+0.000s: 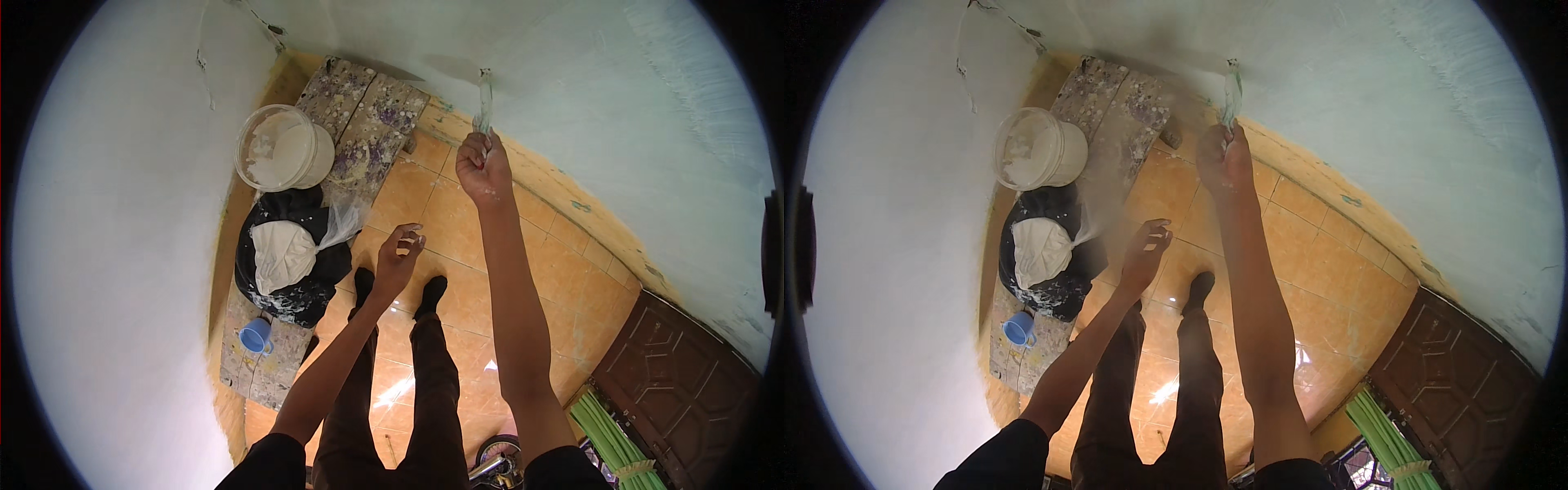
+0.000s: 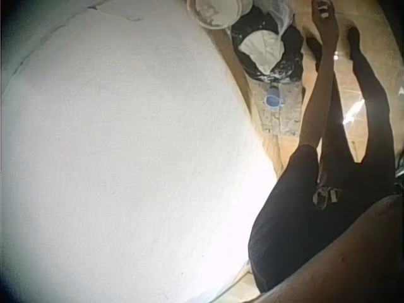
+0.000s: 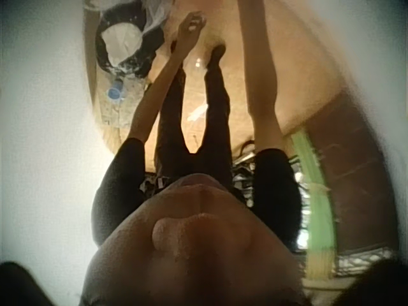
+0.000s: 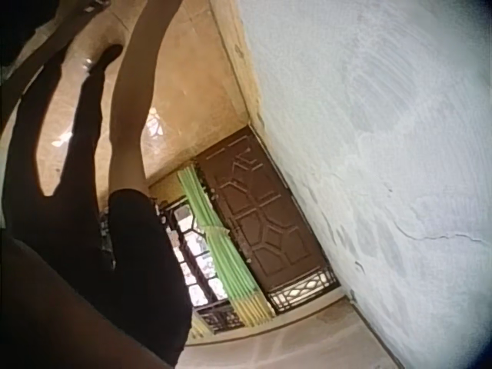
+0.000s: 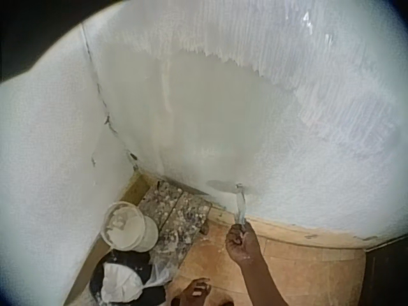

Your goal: The person paints a white wall using a paint brush dipped into a bucket of white paint.

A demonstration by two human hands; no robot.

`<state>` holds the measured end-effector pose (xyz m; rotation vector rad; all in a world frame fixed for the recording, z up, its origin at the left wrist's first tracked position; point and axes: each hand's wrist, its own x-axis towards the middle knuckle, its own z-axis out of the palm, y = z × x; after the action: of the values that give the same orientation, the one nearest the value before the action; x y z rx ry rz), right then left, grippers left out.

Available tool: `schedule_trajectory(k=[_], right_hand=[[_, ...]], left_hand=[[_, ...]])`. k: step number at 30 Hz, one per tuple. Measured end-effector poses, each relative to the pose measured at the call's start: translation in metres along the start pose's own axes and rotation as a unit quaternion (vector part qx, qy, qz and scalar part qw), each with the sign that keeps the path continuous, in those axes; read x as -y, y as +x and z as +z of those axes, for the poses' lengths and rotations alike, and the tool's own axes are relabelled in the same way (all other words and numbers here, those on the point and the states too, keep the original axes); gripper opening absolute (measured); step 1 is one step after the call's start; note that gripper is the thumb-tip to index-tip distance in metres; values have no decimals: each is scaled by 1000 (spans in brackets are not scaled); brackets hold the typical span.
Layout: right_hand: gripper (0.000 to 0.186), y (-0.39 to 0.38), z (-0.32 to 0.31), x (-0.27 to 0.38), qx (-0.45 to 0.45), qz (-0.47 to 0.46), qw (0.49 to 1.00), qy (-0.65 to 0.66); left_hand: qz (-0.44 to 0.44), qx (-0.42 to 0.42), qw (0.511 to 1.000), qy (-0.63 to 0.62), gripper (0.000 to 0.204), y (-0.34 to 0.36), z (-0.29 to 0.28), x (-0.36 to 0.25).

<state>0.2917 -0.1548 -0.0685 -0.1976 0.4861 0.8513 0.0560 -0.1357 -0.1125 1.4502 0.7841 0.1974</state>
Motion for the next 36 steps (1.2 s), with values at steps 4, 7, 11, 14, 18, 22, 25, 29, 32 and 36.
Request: schedule_trajectory(k=[4,7,11,14,18,22,25,29,32,36], right_hand=[[18,3,12,6,-41,-7,999,-27],[18,3,19,-1,-29,-3,1000,-7],[18,-7,6,-6,-51,-13,999,-5],[19,11,21,5,-38,-3,999,38],[21,0,15,-13,-88,-13,996,-18],[22,1,6,3,-36,8,999,-15],[22,3,29,-3,-37,-2,999,39],[23,-3,14,-11,-58,-6,998,31],[23,4,16,-3,-48,-21,998,32],[24,-6,27,-20,-25,-11,998,54]], left_hand=[[-67,41,997,-3,25,-1,2,-16],[-26,19,999,-22,25,0,-3,-11],[-26,3,1000,-6,25,-1,-7,-9],[-31,9,999,-15,24,-1,-6,-11],[-17,2,1000,17,25,0,-14,-5],[-14,14,1000,-14,25,-2,-5,-9],[-20,19,999,-23,25,-1,-8,-9],[-26,16,999,-8,25,-1,-6,-7],[-24,19,999,-11,26,-2,-4,-8],[-20,4,1000,7,25,-1,-15,-3]])
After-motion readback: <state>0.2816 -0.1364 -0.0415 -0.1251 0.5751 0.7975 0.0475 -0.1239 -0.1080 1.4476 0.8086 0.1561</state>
